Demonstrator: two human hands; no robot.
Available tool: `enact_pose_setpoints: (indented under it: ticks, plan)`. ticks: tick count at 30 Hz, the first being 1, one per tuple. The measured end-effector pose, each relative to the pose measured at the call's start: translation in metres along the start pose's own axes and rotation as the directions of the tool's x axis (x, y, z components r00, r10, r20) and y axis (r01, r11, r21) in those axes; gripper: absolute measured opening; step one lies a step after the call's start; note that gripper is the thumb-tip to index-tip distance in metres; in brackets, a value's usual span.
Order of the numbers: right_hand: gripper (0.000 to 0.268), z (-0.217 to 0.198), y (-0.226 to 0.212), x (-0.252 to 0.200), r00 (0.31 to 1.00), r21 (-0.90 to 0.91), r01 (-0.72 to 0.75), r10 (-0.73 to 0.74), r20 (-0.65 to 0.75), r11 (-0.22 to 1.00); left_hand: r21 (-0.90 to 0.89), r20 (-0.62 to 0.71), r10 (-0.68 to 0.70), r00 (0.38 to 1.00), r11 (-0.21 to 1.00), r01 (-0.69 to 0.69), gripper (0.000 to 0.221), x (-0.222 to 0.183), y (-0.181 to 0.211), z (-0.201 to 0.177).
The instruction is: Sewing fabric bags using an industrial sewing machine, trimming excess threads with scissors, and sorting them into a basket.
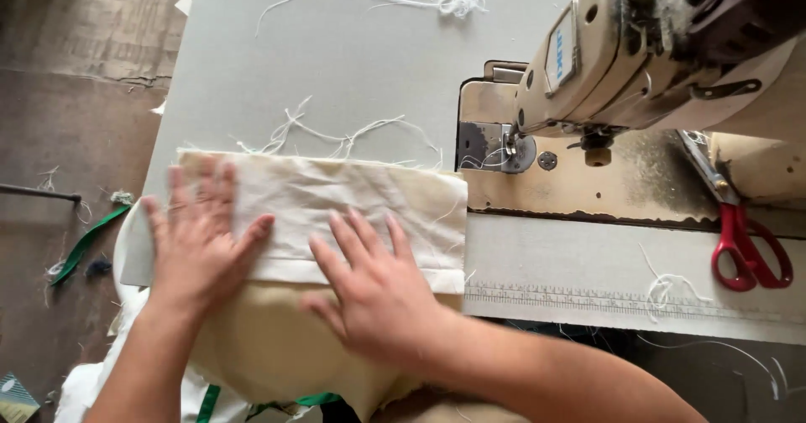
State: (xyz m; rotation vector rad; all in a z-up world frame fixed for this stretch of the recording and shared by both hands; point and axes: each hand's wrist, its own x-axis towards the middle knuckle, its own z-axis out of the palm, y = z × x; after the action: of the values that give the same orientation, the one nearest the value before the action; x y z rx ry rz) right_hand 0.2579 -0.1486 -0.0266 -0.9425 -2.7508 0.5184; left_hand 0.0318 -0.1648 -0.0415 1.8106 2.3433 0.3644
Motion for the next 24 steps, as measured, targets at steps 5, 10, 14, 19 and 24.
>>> enact_pose_setpoints:
  ticks: [5,10,14,19,24]
  plan:
    - [0.073,0.004,0.081,-0.021,0.984,-0.603,-0.119,0.015,-0.175,0.788,0.063,0.206,-0.033,0.978,0.998,0.020,0.086,-0.006,0.015,0.005]
    - [0.064,-0.054,0.145,-0.094,0.850,-0.279,-0.527,0.493,-0.187,0.803,0.061,0.256,-0.024,0.966,0.998,0.009,0.087,-0.008,0.032,0.007]
    - [0.038,-0.073,0.144,-0.072,0.892,-0.108,-0.050,-0.005,-0.453,0.993,0.049,0.161,0.027,0.987,0.998,-0.035,0.086,0.000,0.028,0.011]
    - [0.037,-0.073,0.160,-0.093,0.923,-0.197,-0.303,0.235,-0.305,0.933,0.077,0.223,-0.006,0.975,0.997,-0.011,0.087,0.002,0.030,0.011]
    - [0.031,-0.044,0.104,-0.087,0.904,-0.227,-0.204,0.094,-0.418,0.952,0.054,0.184,-0.002,0.983,0.999,-0.008,0.088,0.006,0.032,0.010]
